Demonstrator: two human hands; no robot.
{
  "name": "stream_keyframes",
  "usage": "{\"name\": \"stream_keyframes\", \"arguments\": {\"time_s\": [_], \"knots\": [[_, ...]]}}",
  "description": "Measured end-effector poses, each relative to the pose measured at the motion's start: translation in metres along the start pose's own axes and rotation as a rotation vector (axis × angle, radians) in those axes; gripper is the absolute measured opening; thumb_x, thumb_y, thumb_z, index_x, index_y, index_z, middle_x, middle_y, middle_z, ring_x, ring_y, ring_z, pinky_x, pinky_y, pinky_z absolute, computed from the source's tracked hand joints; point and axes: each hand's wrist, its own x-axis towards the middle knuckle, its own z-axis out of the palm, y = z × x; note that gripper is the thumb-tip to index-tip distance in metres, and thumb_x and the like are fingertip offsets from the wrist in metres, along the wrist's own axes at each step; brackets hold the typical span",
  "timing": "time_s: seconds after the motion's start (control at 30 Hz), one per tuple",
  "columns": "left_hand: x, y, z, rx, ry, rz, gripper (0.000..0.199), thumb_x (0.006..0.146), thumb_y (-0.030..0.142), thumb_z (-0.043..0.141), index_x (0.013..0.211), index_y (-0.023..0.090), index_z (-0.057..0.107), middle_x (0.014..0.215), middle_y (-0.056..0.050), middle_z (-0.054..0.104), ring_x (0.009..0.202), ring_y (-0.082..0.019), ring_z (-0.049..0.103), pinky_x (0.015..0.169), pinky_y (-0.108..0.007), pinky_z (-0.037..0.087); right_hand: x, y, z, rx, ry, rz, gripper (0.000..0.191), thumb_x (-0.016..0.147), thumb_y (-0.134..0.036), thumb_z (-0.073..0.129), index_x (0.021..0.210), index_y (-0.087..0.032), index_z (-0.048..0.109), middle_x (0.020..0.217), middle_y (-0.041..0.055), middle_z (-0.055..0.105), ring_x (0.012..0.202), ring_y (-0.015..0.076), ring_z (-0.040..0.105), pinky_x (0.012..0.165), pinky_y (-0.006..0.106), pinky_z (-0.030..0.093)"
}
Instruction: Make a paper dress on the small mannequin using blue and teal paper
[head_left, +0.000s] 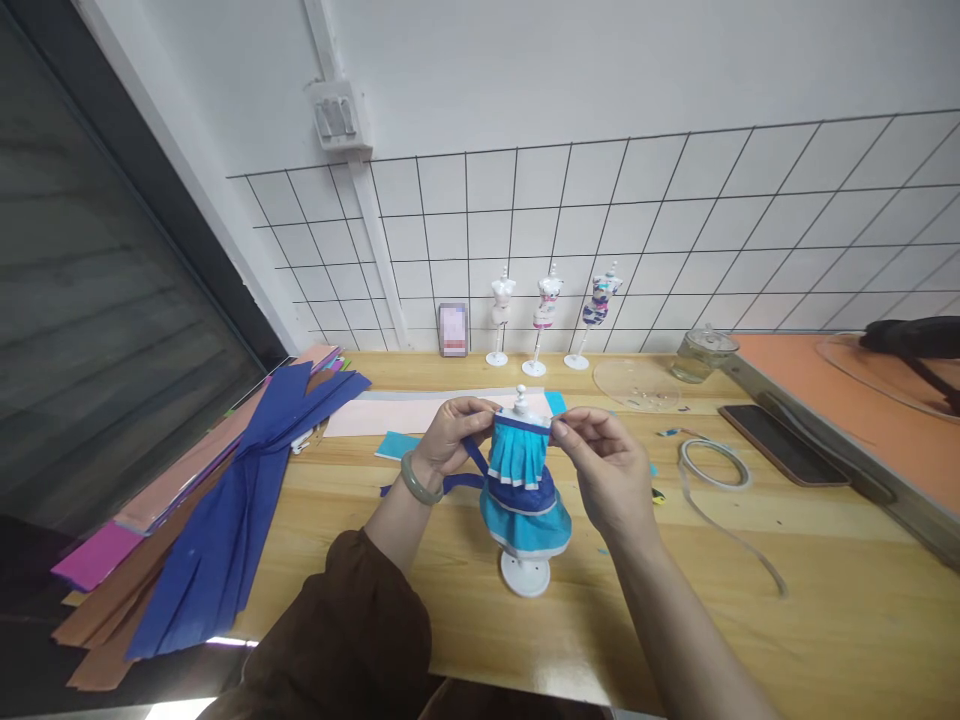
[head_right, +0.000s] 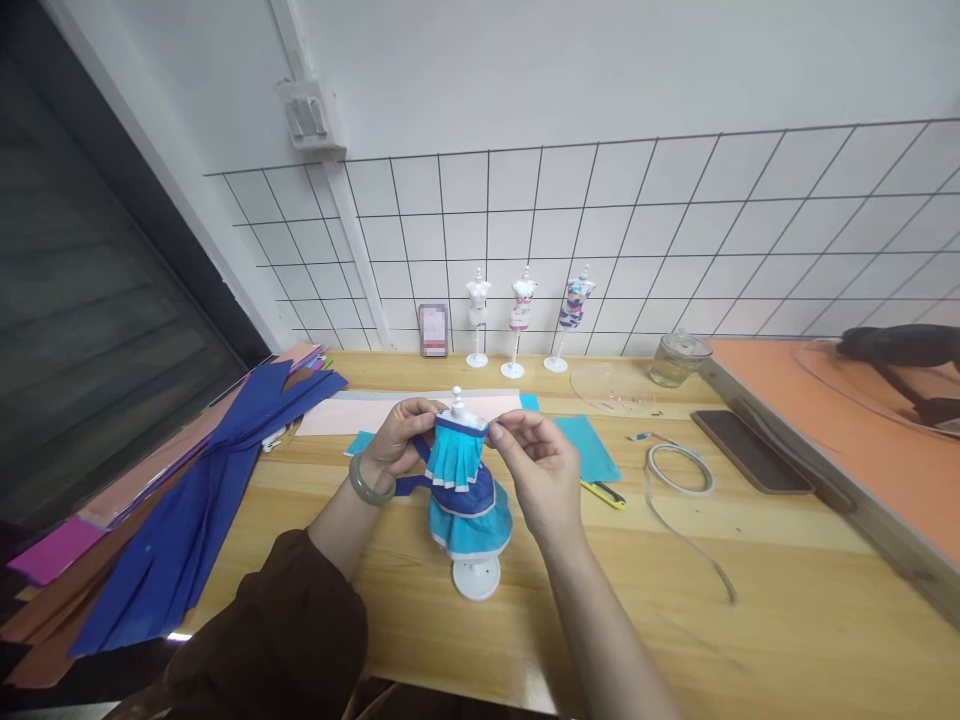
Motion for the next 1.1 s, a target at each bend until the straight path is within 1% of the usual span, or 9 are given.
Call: {"name": "stream_keyframes", "arguments": {"time_s": [0.13, 0.27, 0.4, 0.57, 0.67, 0.83, 0.97, 1.1], "knots": [[-0.005, -0.006, -0.008, -0.082, 0.026, -0.02, 0.024, 0.048, 0.027, 0.084, 0.058, 0.015, 0.066, 0.07, -0.002, 0.068, 0.06, -0.012, 0.06, 0.057, -0.024, 0.047, -0.009, 0.002, 0.006, 0.088, -0.034, 0.043, 0.014, 0.069, -0.023, 0.075, 0.08, -0.022, 0.066, 0.074, -0.0008, 0.068, 0.065, 0.0117, 0.062, 0.066, 0.026, 0.051], [-0.008, -0.008, -0.011, -0.087, 0.047, -0.024, 0.026, 0.047, 0.027, 0.084, 0.055, 0.014, 0.064, 0.068, -0.002, 0.067, 0.057, -0.011, 0.058, 0.054, -0.023, 0.044, -0.014, 0.003, 0.01, 0.101, 0.017, 0.035, 0.015, 0.069, -0.023, 0.075, 0.079, -0.022, 0.065, 0.075, -0.0003, 0.07, 0.069, 0.0131, 0.064, 0.069, 0.028, 0.052], [-0.009, -0.009, -0.012, -0.087, 0.034, -0.018, 0.026, 0.048, 0.027, 0.084, 0.054, 0.014, 0.063, 0.067, -0.001, 0.067, 0.057, -0.011, 0.058, 0.053, -0.022, 0.044, -0.016, 0.003, 0.012, 0.109, 0.037, 0.042, 0.016, 0.068, -0.025, 0.075, 0.08, -0.022, 0.065, 0.075, 0.0004, 0.07, 0.069, 0.0151, 0.065, 0.071, 0.032, 0.054], [-0.01, -0.009, -0.009, -0.089, 0.04, -0.027, 0.027, 0.045, 0.028, 0.085, 0.055, 0.014, 0.064, 0.068, -0.002, 0.067, 0.06, -0.011, 0.059, 0.056, -0.023, 0.046, -0.016, 0.005, 0.011, 0.098, 0.032, 0.078, 0.018, 0.067, -0.027, 0.076, 0.08, -0.021, 0.065, 0.073, 0.0009, 0.069, 0.065, 0.0141, 0.062, 0.067, 0.03, 0.052], [-0.012, -0.007, -0.004, -0.075, 0.01, -0.018, 0.024, 0.047, 0.027, 0.085, 0.056, 0.015, 0.066, 0.07, -0.002, 0.067, 0.062, -0.012, 0.06, 0.059, -0.023, 0.047, -0.015, 0.005, 0.008, 0.134, 0.038, 0.11, 0.019, 0.065, -0.027, 0.077, 0.079, -0.022, 0.065, 0.072, 0.0006, 0.068, 0.065, 0.0133, 0.061, 0.065, 0.028, 0.051], [-0.015, -0.002, 0.005, 0.078, -0.057, 0.015, 0.023, 0.049, 0.029, 0.084, 0.055, 0.014, 0.067, 0.07, -0.005, 0.065, 0.066, -0.013, 0.059, 0.063, -0.025, 0.047, -0.012, 0.003, 0.0, 0.2, 0.062, 0.17, 0.021, 0.062, -0.027, 0.078, 0.077, -0.023, 0.064, 0.071, 0.0004, 0.067, 0.063, 0.0137, 0.061, 0.06, 0.027, 0.05], [-0.014, -0.004, 0.013, 0.159, -0.121, 0.076, 0.017, 0.054, 0.027, 0.082, 0.059, 0.016, 0.07, 0.073, -0.006, 0.066, 0.071, -0.014, 0.06, 0.07, -0.028, 0.047, -0.01, 0.002, -0.009, 0.19, 0.093, 0.182, 0.023, 0.06, -0.029, 0.079, 0.075, -0.023, 0.063, 0.071, 0.0003, 0.068, 0.062, 0.0141, 0.062, 0.056, 0.026, 0.049], [-0.015, -0.006, 0.021, 0.182, -0.178, 0.123, 0.012, 0.059, 0.025, 0.079, 0.063, 0.016, 0.071, 0.076, -0.006, 0.066, 0.072, -0.014, 0.06, 0.07, -0.027, 0.047, -0.008, -0.001, -0.018, 0.159, 0.104, 0.174, 0.025, 0.059, -0.029, 0.08, 0.075, -0.023, 0.062, 0.069, -0.0002, 0.068, 0.059, 0.0124, 0.06, 0.053, 0.023, 0.048]]}}
